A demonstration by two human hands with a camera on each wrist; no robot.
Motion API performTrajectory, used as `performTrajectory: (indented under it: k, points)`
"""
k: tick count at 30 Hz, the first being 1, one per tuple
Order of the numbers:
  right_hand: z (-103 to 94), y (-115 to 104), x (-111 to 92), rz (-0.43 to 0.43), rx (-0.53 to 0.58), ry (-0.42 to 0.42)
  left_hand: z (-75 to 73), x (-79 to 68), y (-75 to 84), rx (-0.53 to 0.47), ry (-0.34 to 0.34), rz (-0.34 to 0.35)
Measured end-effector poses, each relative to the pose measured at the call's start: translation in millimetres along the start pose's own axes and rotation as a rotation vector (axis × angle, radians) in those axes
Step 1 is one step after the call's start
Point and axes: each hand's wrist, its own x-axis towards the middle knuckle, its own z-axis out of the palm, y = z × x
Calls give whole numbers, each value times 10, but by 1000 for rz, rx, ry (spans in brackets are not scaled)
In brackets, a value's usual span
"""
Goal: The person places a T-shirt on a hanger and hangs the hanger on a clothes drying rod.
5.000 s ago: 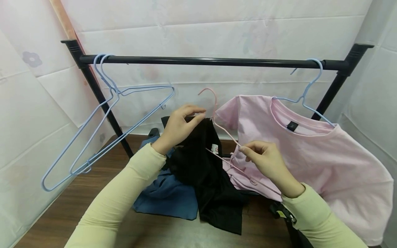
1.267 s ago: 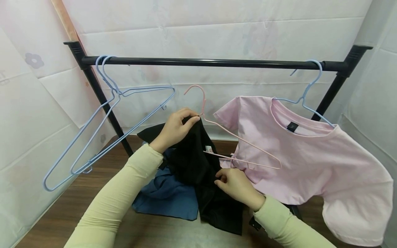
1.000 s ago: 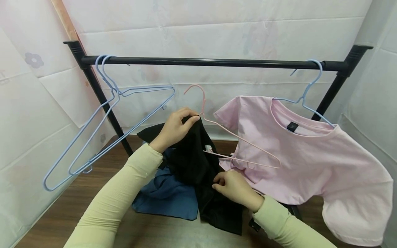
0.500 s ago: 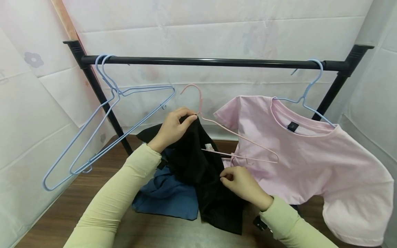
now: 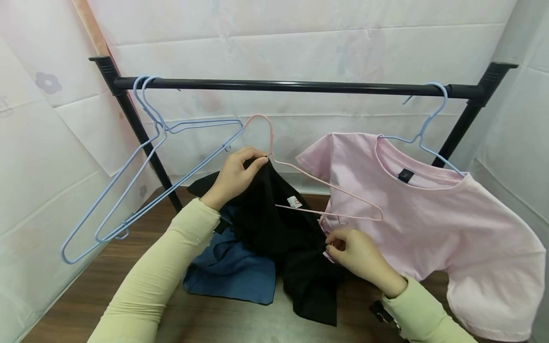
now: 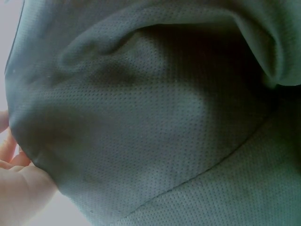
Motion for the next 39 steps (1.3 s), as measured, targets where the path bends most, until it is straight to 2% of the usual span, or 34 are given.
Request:
performTrajectory:
  k: [3,7,16,23,28,33,39]
  points:
    - [65,28,5,14,-36,-32,7,-1,12,2,6,14]
    - [176,38,35,1,-79,-23,23,-3,23,7,10,23]
    - [297,36,56,10,-59,-40,3,-8,22,4,-3,7]
    - [171,115,28,12,-55,-5,-52,-7,0,17,7,-15]
    - [53,171,16,-27,-76,77,-79,-12,1,13,14,1]
    - [-51,215,-5,1,-45,80,-103,-16,-11,8,25,24]
    - [-151,266,-30,14,-98,127,-137,-24,-33,10,33,42]
